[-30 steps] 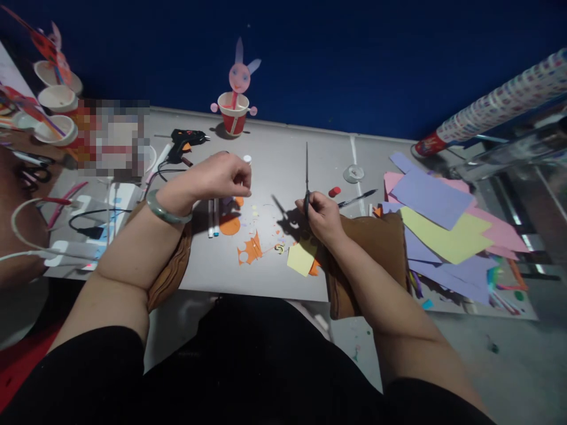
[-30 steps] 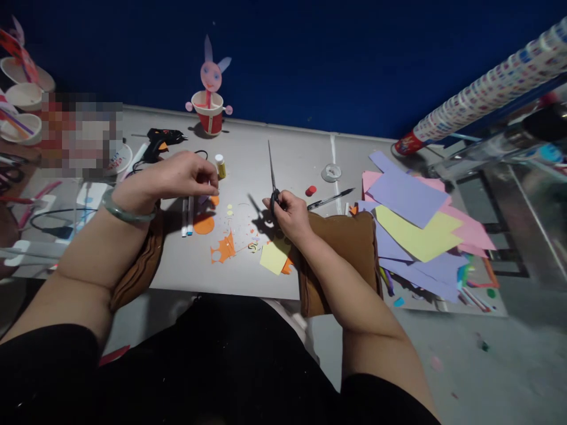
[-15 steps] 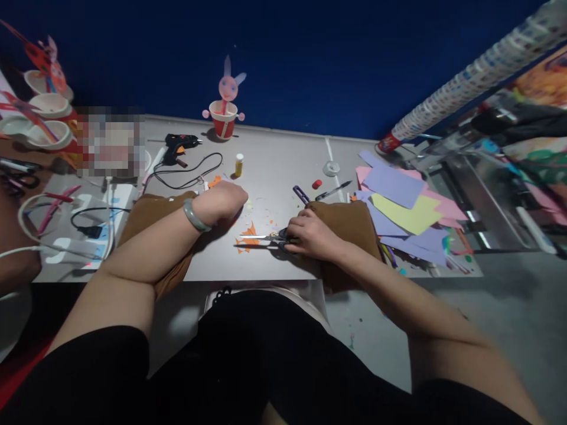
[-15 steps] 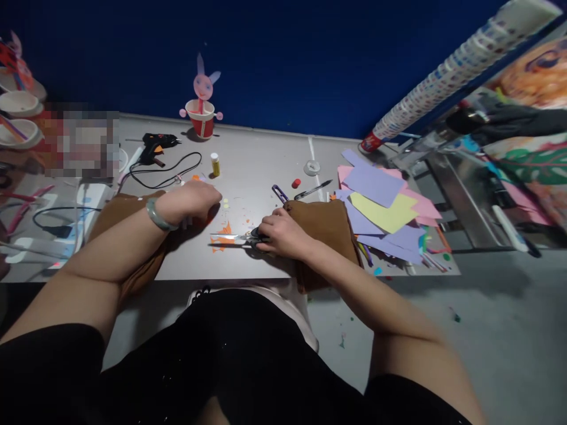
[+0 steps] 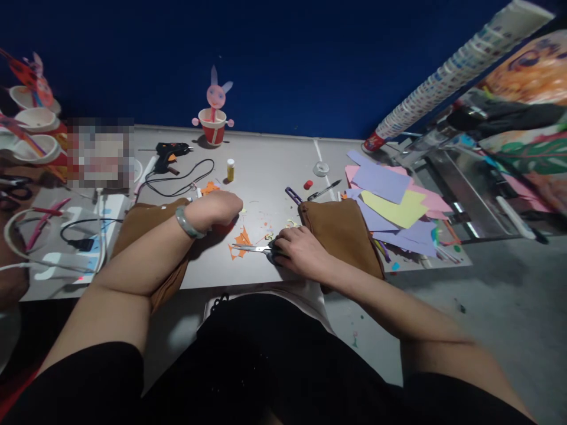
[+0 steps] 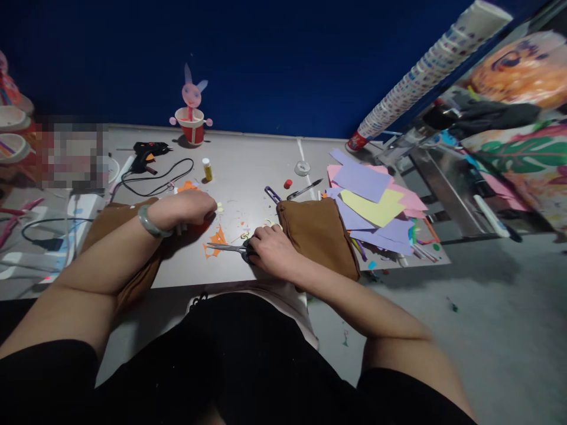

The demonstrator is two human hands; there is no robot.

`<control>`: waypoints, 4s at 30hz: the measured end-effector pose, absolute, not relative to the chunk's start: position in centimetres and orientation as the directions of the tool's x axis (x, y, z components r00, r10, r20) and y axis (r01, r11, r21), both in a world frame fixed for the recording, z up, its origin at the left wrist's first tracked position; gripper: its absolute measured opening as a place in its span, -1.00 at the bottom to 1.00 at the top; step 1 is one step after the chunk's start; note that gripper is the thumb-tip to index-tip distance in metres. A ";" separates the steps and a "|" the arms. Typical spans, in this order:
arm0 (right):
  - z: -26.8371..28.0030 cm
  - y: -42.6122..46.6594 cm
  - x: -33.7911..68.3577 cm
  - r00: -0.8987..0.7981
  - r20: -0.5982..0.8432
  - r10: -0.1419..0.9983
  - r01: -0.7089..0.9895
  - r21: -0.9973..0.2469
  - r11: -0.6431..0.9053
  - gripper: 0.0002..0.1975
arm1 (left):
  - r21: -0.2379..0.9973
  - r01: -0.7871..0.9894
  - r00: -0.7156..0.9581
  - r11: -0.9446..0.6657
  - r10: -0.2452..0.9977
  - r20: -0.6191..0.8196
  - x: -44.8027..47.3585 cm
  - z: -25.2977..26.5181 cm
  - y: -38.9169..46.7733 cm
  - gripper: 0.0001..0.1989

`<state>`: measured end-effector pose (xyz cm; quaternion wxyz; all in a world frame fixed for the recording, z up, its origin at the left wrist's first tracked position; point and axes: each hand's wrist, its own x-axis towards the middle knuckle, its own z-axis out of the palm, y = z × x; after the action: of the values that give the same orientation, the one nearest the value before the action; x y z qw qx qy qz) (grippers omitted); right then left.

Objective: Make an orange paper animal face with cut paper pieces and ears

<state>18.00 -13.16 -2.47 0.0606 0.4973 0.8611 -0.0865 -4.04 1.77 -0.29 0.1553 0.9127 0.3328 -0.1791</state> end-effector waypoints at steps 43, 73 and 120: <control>-1.9 -1.3 19.8 -0.124 -0.167 0.978 0.678 -0.734 -0.040 -0.81 | 0.158 0.599 0.768 -0.785 0.507 -0.392 -3.1 0.4 -0.4 -0.77; -1.2 -1.3 20.4 -0.494 -0.236 0.837 0.869 -0.115 0.481 -0.67 | 0.208 0.669 0.721 -0.714 0.556 -0.413 0.3 -1.8 -3.9 -0.53; -3.8 6.2 17.7 -0.221 0.082 0.972 0.317 -0.936 0.151 -0.76 | 0.066 0.679 0.700 -0.731 0.617 -0.360 1.0 -0.7 -5.7 -0.40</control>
<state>17.75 6.15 -3.82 -0.3837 0.4923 0.6543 -0.4269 1.03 -5.69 -0.70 0.0974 0.9168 0.3532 -0.1589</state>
